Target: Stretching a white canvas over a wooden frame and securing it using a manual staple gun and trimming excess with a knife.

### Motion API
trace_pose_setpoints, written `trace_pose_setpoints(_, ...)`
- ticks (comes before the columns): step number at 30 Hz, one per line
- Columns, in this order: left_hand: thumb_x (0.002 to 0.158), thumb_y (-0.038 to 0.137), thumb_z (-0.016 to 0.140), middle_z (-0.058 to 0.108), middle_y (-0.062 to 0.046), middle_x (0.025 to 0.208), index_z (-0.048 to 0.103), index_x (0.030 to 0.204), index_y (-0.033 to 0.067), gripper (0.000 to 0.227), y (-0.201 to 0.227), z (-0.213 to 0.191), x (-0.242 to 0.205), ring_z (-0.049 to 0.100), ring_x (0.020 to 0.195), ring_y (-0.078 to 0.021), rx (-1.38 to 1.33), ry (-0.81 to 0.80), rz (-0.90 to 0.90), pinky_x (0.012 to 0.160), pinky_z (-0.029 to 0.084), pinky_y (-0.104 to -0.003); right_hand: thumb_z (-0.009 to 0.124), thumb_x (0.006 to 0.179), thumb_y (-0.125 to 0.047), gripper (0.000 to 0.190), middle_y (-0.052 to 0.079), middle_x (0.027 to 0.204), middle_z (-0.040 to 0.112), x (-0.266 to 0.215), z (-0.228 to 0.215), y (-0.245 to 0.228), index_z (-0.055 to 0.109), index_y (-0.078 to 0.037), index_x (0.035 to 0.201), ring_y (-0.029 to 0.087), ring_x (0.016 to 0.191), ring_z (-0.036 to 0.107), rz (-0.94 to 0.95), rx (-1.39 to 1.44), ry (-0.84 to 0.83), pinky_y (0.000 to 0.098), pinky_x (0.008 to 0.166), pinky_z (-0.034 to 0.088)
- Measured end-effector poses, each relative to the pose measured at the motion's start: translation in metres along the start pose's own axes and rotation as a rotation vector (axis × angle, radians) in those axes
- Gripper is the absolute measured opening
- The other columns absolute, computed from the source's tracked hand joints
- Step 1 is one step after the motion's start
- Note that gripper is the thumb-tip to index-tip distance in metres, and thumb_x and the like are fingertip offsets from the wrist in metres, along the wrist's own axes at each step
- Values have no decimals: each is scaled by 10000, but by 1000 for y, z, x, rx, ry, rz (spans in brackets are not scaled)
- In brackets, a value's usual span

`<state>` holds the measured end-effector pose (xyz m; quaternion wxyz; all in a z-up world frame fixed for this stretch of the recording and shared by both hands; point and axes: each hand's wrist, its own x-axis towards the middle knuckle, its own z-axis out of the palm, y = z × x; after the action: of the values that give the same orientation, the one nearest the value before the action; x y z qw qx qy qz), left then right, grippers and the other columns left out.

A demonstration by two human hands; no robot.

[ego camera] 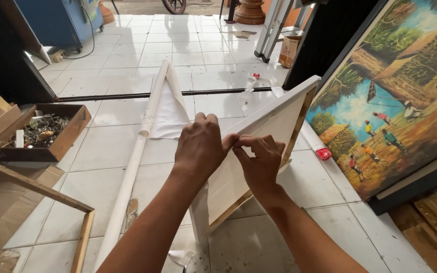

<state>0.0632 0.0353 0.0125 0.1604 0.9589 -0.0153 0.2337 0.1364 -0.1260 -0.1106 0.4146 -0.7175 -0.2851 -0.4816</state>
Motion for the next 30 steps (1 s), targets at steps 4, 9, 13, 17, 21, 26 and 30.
trace_pose_setpoints(4,999,404,831,710,-212,878,765,1039,-59,470,-8,8,7,823,833,-449,22,-2,36,709,692,-534,973,924,-216,242,-162,975,843,4,-27,-10,783,-295,1051,89,902,727,116,94,-69,362,928,414)
trace_pose_setpoints(9,967,516,825,717,-284,1029,710,1091,-89,628,-15,15,6,781,990,-600,-28,-73,24,827,650,-707,797,1020,-184,301,97,1175,844,-60,-81,53,703,-140,1302,320,1147,768,768,-63,-513,512,1024,536)
trace_pose_setpoints(13,981,515,828,713,-288,1045,703,1101,-88,627,-7,12,-1,763,1013,-631,-13,-97,52,867,638,-732,762,1000,-444,707,109,1350,795,-150,-142,100,529,-195,1620,345,1282,758,1105,-340,-776,518,1013,585)
trace_pose_setpoints(17,983,428,841,694,-215,1026,702,1060,-24,479,-9,5,2,780,1005,-591,33,-93,23,828,648,-670,756,998,-541,936,278,1667,520,-180,-171,88,376,-80,1718,513,1538,521,1192,-551,-1039,703,1199,464)
trace_pose_setpoints(21,995,415,846,685,-194,998,715,1009,8,428,-8,1,-1,784,989,-579,12,-96,15,811,651,-630,816,958,-605,982,282,1610,530,-200,-171,98,417,-23,1641,457,1530,530,1141,-709,-1155,645,1197,485)
trace_pose_setpoints(26,972,445,851,699,-216,1014,701,998,2,468,-3,-2,0,774,1012,-597,14,-121,-20,839,643,-658,785,812,-555,962,272,1364,563,-193,-143,135,519,23,1534,461,1299,544,1565,-250,-836,567,1052,431)
trace_pose_setpoints(30,955,469,843,706,-226,1030,678,1014,17,485,-1,0,1,772,1017,-601,-3,-163,-52,827,660,-667,589,727,-1,312,70,929,511,-97,-112,59,580,29,1038,291,842,613,1703,581,-261,460,860,622)
